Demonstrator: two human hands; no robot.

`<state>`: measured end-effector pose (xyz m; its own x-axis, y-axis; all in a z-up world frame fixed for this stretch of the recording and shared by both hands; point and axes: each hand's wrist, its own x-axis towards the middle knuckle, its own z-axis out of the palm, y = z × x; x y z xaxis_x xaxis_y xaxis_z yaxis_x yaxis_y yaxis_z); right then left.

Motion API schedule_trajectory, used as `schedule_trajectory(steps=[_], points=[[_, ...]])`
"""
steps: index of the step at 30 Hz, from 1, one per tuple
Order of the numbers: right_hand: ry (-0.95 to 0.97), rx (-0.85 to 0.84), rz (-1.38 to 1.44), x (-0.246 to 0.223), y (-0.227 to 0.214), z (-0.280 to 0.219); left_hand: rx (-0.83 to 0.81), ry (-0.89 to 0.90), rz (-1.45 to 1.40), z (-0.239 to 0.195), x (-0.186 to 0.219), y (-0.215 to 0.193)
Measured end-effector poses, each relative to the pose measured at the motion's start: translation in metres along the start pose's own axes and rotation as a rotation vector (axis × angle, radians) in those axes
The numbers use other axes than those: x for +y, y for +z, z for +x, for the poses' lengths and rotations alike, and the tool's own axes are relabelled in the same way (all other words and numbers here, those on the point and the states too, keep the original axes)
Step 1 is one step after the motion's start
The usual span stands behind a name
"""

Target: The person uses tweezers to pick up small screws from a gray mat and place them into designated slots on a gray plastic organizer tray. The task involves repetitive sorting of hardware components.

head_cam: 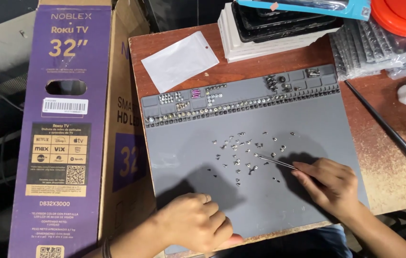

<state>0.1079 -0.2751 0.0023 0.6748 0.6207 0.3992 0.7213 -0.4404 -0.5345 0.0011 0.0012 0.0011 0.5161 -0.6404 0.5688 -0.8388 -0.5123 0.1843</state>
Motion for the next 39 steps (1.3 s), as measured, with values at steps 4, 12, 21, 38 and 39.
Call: schedule_trajectory(steps=[4,12,21,38,39], points=[[0.006,0.001,-0.012,-0.0014,0.0034,0.0030,-0.004,0.002,-0.003,0.0003,-0.0012,-0.0001],[-0.016,-0.011,-0.011,0.0001,0.0056,0.0025,-0.032,-0.021,-0.038,-0.0020,-0.0012,0.0043],[-0.018,-0.012,-0.013,0.0017,0.0072,0.0019,-0.049,-0.029,-0.045,-0.0038,-0.0013,0.0072],[-0.008,-0.019,-0.031,-0.0003,0.0065,0.0026,-0.044,-0.045,-0.052,-0.0006,0.0006,0.0038],[-0.010,-0.022,-0.037,-0.0006,0.0064,0.0025,-0.051,-0.050,-0.057,-0.0006,0.0008,0.0037]])
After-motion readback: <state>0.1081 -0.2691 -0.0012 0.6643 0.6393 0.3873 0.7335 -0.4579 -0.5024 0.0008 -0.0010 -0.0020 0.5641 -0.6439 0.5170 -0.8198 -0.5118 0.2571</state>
